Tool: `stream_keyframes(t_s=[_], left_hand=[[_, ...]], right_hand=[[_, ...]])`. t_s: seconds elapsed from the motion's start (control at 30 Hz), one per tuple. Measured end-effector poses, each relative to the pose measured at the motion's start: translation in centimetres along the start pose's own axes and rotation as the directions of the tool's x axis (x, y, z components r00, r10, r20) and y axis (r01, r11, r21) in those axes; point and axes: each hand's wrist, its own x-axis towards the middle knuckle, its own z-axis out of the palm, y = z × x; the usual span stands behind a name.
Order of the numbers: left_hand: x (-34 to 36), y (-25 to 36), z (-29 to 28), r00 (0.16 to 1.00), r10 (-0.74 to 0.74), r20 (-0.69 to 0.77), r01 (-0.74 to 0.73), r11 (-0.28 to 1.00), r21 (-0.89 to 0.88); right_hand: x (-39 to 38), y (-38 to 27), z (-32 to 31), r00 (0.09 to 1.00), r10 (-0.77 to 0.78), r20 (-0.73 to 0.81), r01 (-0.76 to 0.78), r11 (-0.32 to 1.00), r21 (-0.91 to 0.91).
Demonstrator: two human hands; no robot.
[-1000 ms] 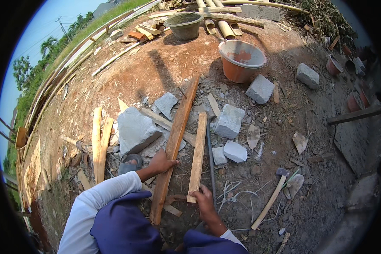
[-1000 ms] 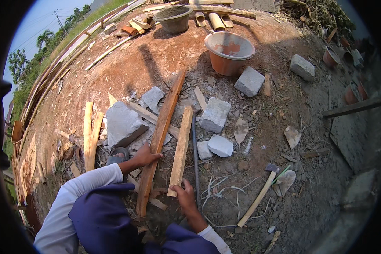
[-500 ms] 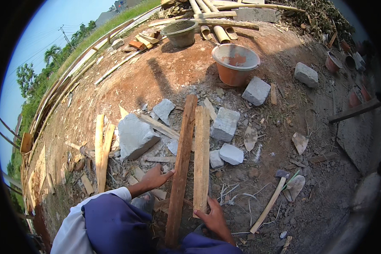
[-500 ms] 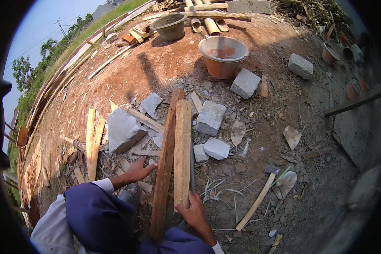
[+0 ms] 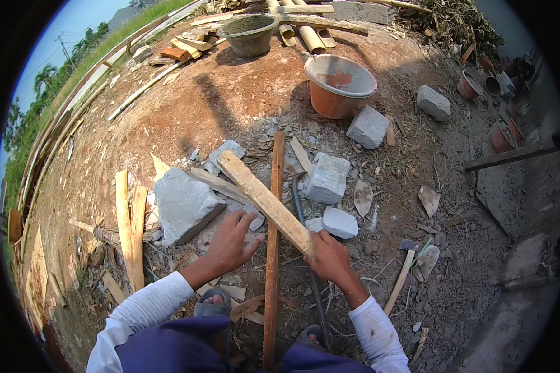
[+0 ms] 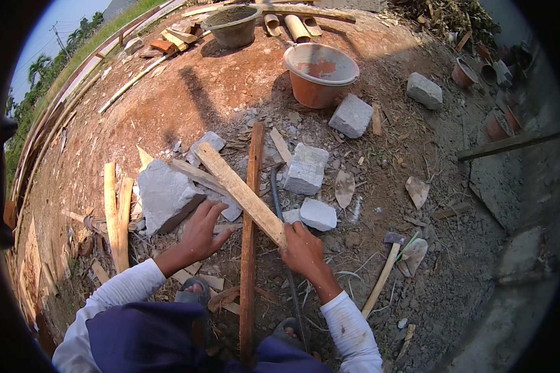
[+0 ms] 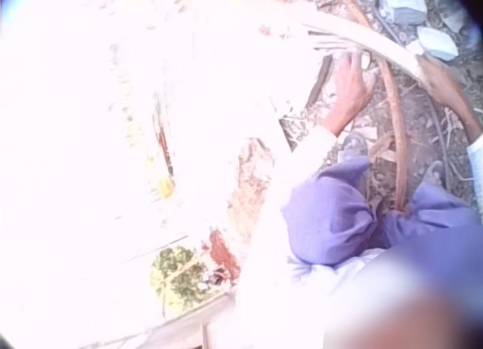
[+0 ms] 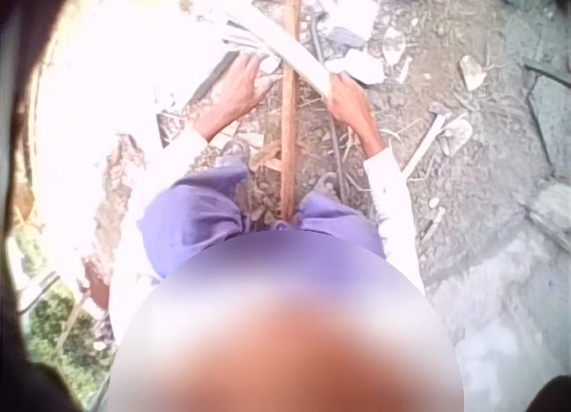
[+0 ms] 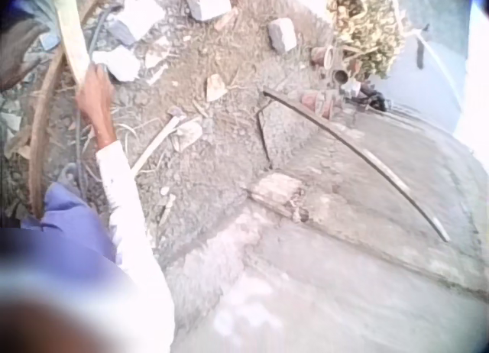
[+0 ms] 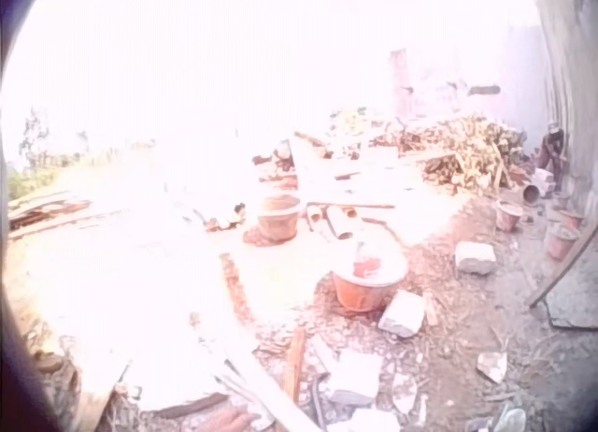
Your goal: The person uses a hand saw to cut several wooden planks on the ground. They position each plank, saw through it, and set the cut pieces aside. The person also uses a metal rod to measure or mark the wood before cutting.
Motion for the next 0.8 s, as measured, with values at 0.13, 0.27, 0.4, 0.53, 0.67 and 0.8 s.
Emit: stream_keyframes(t_s=[0.13, 0.27, 0.4, 0.53, 0.67, 0.8], left_hand=[[-3.8, 1.9, 5.2, 0.831, 0.474, 0.292, -0.514, 0.855, 0.072], [-5.7, 0.2, 6.3, 0.747, 0.457, 0.483, -0.574, 0.81, 0.122], [-6.6, -1.1, 5.9, 0.785, 0.462, 0.412, -0.547, 0.83, 0.11], [-7.5, -2.0, 6.1, 0.813, 0.482, 0.325, -0.525, 0.85, 0.052], [-8.3, -3.4, 6.5, 0.833, 0.493, 0.25, -0.514, 0.858, 0.02], [-9.2, -5.0, 6.2, 0.847, 0.489, 0.21, -0.495, 0.869, -0.03]], right_hand=[[0.5, -0.4, -0.5, 1.0, 0.021, 0.023, -0.019, 0.995, -0.096], [1.2, 0.2, -2.6, 1.0, -0.012, 0.006, 0.013, 0.97, -0.243], [2.1, 0.3, -4.9, 0.987, -0.07, 0.142, 0.107, 0.955, -0.276], [3.9, 0.5, -7.0, 0.958, 0.001, 0.286, 0.068, 0.971, -0.231], [5.7, 0.7, -8.0, 0.944, -0.007, 0.33, 0.06, 0.987, -0.151], [5.5, -0.6, -5.7, 0.951, -0.119, 0.284, 0.196, 0.946, -0.258]])
